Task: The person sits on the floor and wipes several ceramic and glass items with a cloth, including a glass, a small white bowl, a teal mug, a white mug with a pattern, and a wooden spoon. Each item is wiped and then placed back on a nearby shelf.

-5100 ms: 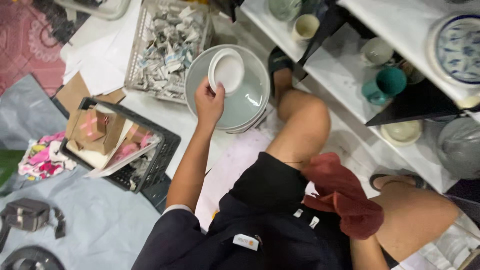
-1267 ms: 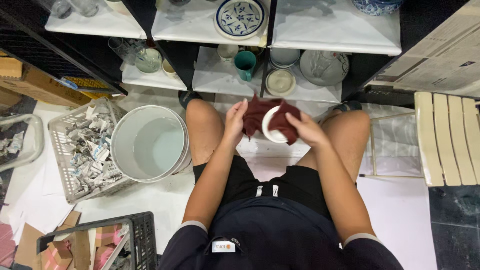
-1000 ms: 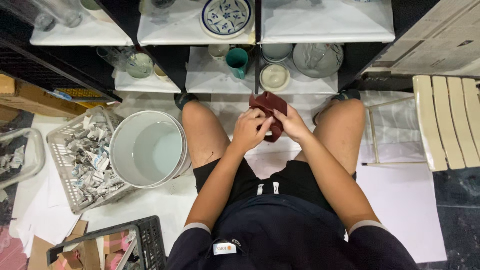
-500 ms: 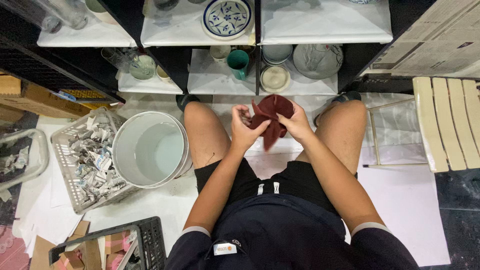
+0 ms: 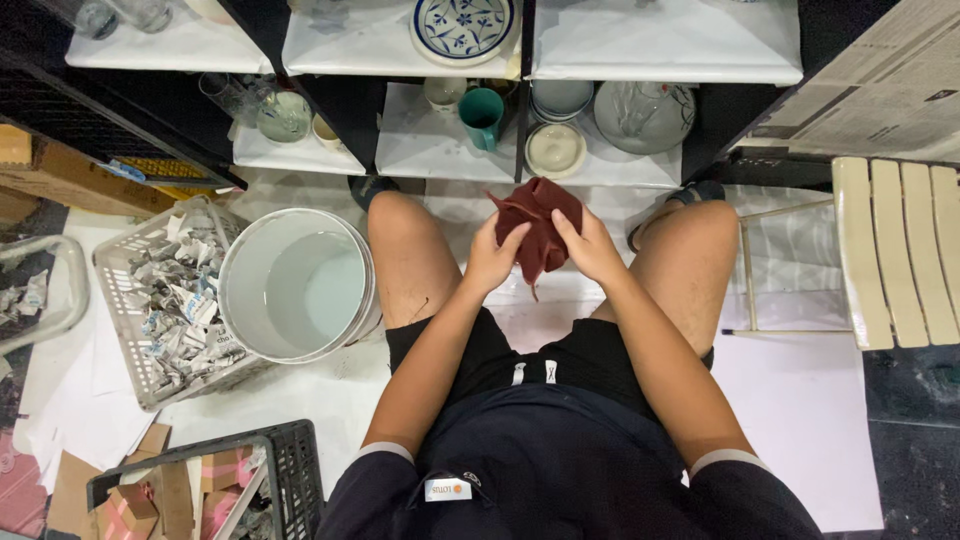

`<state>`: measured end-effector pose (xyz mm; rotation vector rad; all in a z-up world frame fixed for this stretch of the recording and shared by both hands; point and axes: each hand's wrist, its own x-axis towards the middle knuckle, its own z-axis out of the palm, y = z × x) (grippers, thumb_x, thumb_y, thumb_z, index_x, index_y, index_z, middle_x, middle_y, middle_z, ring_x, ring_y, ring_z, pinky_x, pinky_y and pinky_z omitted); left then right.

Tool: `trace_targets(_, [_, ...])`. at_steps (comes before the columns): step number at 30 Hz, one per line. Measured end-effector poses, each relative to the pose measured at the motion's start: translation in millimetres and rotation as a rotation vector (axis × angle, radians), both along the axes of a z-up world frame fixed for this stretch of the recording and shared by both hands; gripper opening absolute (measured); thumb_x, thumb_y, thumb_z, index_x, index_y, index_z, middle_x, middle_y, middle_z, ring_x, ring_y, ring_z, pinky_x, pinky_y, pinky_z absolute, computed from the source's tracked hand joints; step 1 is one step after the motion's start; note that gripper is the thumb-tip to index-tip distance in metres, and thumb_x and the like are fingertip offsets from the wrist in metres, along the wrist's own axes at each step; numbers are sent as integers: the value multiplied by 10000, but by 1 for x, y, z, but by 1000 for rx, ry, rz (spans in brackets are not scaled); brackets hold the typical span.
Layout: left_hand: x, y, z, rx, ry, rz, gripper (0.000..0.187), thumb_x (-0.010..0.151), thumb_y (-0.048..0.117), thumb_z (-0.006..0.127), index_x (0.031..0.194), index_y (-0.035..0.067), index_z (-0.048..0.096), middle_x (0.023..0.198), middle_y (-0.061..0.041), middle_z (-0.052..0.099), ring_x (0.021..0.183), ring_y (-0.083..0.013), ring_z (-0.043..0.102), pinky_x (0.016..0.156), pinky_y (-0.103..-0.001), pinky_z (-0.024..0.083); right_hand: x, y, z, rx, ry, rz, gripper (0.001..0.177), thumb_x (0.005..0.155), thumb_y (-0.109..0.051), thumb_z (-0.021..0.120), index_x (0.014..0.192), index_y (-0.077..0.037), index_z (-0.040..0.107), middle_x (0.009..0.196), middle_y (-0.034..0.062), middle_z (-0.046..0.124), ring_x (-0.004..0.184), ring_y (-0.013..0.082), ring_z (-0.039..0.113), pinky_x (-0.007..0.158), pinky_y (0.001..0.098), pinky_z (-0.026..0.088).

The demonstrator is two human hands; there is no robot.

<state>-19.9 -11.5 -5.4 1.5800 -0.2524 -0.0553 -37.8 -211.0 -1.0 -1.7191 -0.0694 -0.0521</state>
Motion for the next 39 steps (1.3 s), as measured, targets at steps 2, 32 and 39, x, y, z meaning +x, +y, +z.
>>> trace_targets(2, [5, 3, -13, -153, -15, 2, 323, 975, 70, 693, 1266, -34, 600, 1135, -101, 720, 1014, -144, 681, 887, -313, 555, 5, -2, -9, 162, 85, 135, 371, 1091, -237, 566, 1389, -14, 553, 1252, 89, 670, 1106, 132, 628, 958, 293, 515])
trace_targets(32, [4, 9, -14, -35, 94, -160, 324, 985, 162, 728, 1233, -23, 632, 1114, -125, 741, 967, -161, 704, 832, -310, 596, 8, -7, -15, -198, 38, -65, 300, 1099, -211, 515, 1300, -15, 621, 1074, 130, 736, 957, 193, 684, 900, 340, 526])
trace_targets(39, [4, 12, 7, -252, 322, -69, 410, 901, 52, 640, 1289, 28, 511, 1120, -69, 685, 911, -174, 721, 690, -364, 630, 3, -8, -5, 327, 25, 297, 603, 951, 59, 644, 1498, -8, 401, 1416, 89, 570, 1301, 168, 564, 1117, 331, 460])
